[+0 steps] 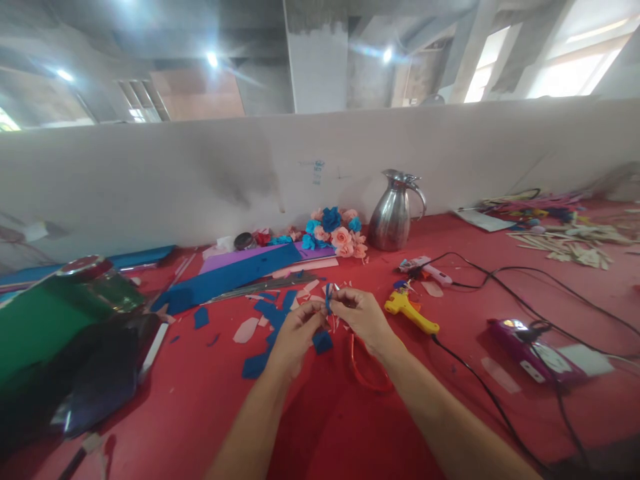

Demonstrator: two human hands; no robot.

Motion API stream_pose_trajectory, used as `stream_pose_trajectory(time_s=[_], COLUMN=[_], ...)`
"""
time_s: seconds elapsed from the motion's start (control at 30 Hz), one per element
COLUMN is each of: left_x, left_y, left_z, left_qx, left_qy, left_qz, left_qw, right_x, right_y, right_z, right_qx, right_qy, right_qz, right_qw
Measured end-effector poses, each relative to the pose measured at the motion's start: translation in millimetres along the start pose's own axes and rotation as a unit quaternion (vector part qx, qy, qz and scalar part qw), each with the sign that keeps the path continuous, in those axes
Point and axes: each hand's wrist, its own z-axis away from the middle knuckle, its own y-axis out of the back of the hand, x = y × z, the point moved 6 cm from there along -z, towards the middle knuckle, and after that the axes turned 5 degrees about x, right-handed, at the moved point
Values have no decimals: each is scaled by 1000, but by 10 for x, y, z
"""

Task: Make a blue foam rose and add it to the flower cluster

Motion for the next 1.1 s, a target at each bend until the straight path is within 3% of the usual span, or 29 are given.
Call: stream_pose_trajectory(time_s=[0.3, 0.5, 0.77, 1.1], left_x=[-24, -145, -156, -141], left_y=[-29, -9, -40, -18], left_z=[-16, -15, 9, 3], left_qx=[-4, 33, 19, 27], left_qy=[-28, 27, 57, 47], left_qz=[26, 105, 162, 120], left_qw=[999, 994, 985, 991], right_x=[-67, -74, -60, -94], right_y=[-13, -13, -35, -14], right_z=[39, 31, 57, 51], right_qx=[3, 9, 20, 27], right_qy=[16, 66, 87, 133], right_qz=[18, 40, 54, 105], right_qw=[1000, 997, 995, 985])
